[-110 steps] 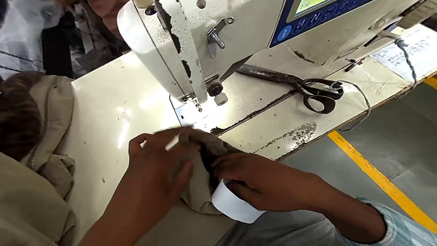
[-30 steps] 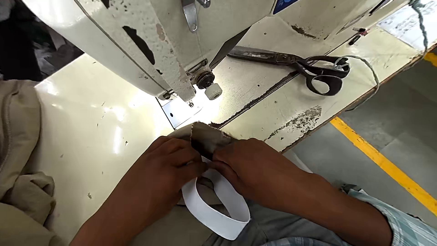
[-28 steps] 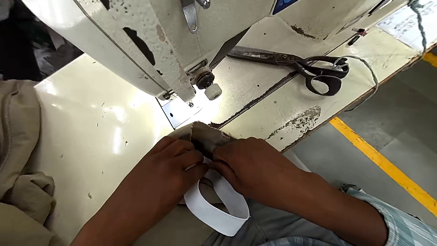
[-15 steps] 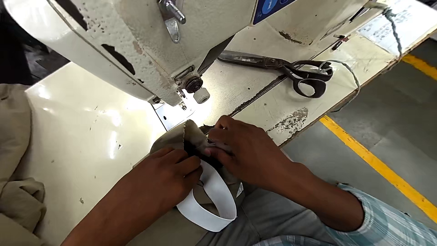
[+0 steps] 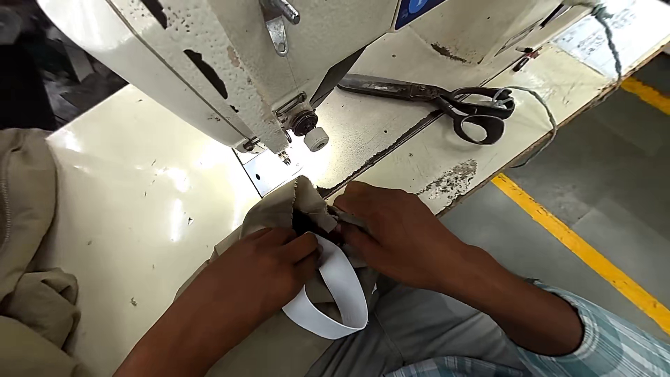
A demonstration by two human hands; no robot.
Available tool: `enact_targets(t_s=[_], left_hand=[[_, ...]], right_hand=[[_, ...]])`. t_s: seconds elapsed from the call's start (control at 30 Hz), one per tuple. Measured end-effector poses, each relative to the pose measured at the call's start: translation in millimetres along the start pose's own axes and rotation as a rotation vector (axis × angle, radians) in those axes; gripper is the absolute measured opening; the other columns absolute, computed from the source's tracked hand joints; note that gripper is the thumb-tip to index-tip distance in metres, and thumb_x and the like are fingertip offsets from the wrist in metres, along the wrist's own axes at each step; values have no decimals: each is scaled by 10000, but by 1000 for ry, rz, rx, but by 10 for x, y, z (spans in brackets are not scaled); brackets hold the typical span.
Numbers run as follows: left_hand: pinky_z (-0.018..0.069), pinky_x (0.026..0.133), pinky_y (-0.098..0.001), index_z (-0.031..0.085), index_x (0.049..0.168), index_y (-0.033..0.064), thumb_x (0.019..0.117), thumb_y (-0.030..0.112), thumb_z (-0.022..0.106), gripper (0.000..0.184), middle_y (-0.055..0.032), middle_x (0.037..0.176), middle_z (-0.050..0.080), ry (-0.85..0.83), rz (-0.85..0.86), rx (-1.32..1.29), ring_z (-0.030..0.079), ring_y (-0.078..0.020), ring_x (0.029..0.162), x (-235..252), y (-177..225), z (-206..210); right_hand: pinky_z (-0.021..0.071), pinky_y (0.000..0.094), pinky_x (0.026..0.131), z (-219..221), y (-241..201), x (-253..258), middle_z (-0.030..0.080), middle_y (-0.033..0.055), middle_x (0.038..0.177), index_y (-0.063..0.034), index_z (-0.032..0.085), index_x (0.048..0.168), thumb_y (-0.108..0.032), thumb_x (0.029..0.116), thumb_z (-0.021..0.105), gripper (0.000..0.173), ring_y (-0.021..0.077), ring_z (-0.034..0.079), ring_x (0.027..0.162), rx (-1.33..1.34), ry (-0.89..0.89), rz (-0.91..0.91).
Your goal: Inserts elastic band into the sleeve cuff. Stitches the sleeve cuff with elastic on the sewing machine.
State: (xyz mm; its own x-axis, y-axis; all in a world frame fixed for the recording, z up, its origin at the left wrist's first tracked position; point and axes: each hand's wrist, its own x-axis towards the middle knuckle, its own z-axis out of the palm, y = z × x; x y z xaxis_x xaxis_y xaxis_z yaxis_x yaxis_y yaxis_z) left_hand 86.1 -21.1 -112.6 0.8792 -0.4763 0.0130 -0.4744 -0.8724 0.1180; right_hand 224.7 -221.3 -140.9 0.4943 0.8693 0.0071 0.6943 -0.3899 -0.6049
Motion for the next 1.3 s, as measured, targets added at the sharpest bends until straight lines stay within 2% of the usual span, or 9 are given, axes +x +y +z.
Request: enact_targets(t_s=[0.13, 0.27, 0.53, 0.63, 0.7, 0.93, 1.03, 1.2, 1.3], left_hand=[[593, 728, -314, 750, 974, 119, 947, 19, 519, 253, -10, 970, 700, 24, 14, 24, 685, -190, 864, 13, 11, 15], [607, 769, -329, 770, 1100, 138, 939, 29, 518, 318, -4, 1038, 733, 28, 1, 31, 712, -201, 926, -5, 6, 32], [606, 715, -337, 766, 1111, 161, 930, 59, 547, 303, -16, 1074, 729, 28, -4, 29, 717, -209, 891, -8, -23, 13], [595, 672, -329, 766, 1078, 153, 938, 43, 523, 301, -14, 1076, 736, 37, -6, 36, 713, -201, 850, -8, -12, 16], [590, 661, -324, 766, 1099, 153, 941, 43, 521, 312, -13, 1068, 730, 34, -3, 35, 706, -196, 835, -7, -13, 15], [569, 655, -324, 746, 1118, 119, 991, 25, 468, 320, -34, 1065, 718, 47, 16, 98, 683, -208, 822, -18, 43, -10], [574, 678, -329, 746, 1119, 113, 999, 23, 462, 321, -32, 1076, 724, 65, 17, 112, 687, -214, 842, -25, 58, -4], [576, 725, -317, 754, 1125, 121, 1000, 33, 470, 323, -12, 1096, 718, 49, 10, 80, 682, -194, 871, -25, 46, 22], [587, 744, -315, 754, 1106, 126, 991, 29, 479, 313, -11, 1100, 723, 50, 6, 75, 693, -191, 887, -21, 37, 22]], right_hand=[[446, 333, 505, 59, -80, 60, 591, -59, 706, -190, 674, 842, -544, 933, 604, 372, 100, 610, 643, -26, 38, 67], [503, 364, 587, 108, 32, 140, 639, -30, 804, -157, 737, 907, -327, 910, 715, 171, 122, 635, 733, 112, 20, 42], [508, 332, 601, 30, -14, 95, 642, -36, 823, -157, 706, 919, -329, 1020, 595, 229, 101, 631, 732, 116, -44, 61], [515, 339, 585, 92, -19, 74, 647, -22, 850, -144, 714, 923, -429, 965, 648, 295, 116, 649, 750, 50, 1, 13], [528, 356, 605, 112, -6, 86, 668, -10, 905, -138, 747, 966, -360, 931, 703, 229, 134, 664, 786, 49, 8, 2], [516, 319, 661, -55, -9, 177, 630, -28, 857, -147, 698, 991, -295, 1049, 576, 201, 90, 619, 776, 262, -281, 80], [541, 329, 738, -52, 5, 194, 663, -28, 965, -153, 736, 1101, -305, 1060, 556, 239, 88, 641, 876, 298, -275, 88], [470, 305, 547, -22, -30, 141, 596, -59, 721, -180, 676, 869, -347, 1045, 568, 265, 75, 596, 659, 165, -178, 88], [469, 312, 556, -25, -72, 101, 604, -54, 761, -181, 681, 851, -327, 1033, 548, 269, 85, 605, 685, 54, -128, 37]])
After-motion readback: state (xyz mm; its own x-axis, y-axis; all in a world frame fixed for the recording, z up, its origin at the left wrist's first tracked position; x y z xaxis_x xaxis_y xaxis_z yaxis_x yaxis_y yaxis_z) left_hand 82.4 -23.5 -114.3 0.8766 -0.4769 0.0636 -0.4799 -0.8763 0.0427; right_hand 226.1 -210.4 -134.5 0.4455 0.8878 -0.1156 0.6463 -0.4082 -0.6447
